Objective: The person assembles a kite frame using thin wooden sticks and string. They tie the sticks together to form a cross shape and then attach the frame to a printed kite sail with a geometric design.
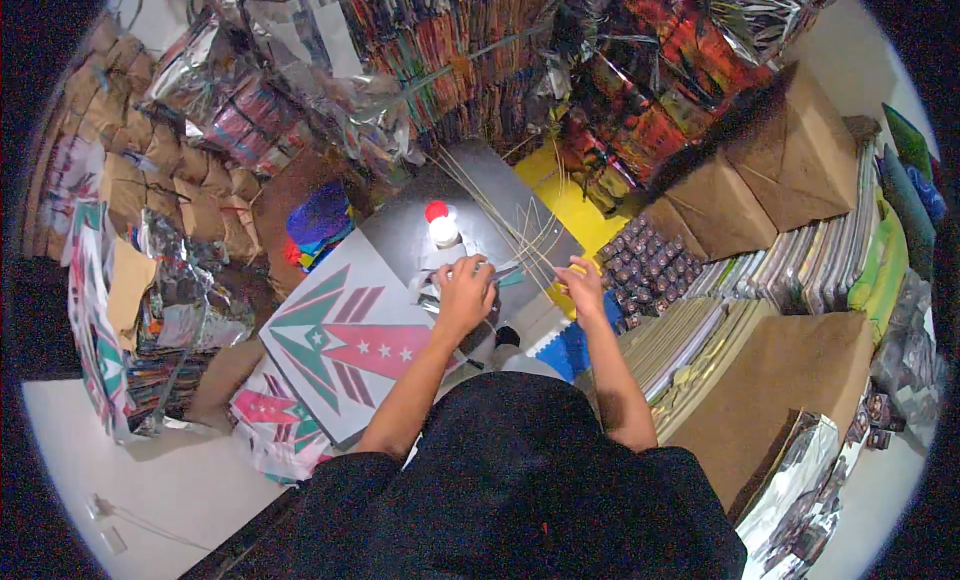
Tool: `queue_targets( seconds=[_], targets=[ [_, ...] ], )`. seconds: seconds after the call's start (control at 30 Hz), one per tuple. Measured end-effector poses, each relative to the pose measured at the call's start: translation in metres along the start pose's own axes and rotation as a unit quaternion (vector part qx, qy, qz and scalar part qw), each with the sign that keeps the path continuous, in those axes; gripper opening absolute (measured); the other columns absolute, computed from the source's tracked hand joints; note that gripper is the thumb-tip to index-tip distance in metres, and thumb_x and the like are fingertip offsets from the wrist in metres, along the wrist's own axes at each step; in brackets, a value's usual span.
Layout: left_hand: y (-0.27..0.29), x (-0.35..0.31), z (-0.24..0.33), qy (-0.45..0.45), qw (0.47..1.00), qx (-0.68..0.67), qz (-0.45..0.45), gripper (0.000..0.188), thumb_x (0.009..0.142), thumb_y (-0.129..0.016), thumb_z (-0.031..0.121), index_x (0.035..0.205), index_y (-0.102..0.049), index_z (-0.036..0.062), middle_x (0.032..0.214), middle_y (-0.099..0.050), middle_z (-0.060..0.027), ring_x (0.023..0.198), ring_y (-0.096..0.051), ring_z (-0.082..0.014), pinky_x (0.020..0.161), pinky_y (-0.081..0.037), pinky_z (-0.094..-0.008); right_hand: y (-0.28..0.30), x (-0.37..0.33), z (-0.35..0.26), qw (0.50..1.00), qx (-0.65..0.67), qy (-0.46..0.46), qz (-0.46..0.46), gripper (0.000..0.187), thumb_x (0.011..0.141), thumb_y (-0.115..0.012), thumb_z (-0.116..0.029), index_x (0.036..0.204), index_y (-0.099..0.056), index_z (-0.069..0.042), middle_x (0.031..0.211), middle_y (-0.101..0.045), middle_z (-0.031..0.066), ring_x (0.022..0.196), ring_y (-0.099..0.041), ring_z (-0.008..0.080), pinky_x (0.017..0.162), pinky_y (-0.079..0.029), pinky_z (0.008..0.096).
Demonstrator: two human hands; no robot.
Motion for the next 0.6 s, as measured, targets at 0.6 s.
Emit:
queue_targets(
  seconds=[0.6],
  targets=[
    [-0.067,0.053,0.006,0.012,0.979,0.129,-0.156,0.03,0.078,-0.071,0.024,0.105,-0.066,0.0105,0.104,-0.068,-0.0086,0.101,-0.063,-0.0252,0.093,-0.038,-0.0468,0.029,-0.006,0.079,0.988,-0.153,0.015,0.003,0.049,0.082,-0.07,-0.005,0.126,-0.05,-0.004,0.095,-0.071,0.0117,0.085,-0.067,0.0171,0.075,-0.054,0.0303]
  ],
)
Point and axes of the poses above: each hand's wrist, its own x-axis towards the middle knuckle, its own y-axis out of the back of the hand, z = x × y, the point moved 2 cm from there along x, towards the middle knuckle
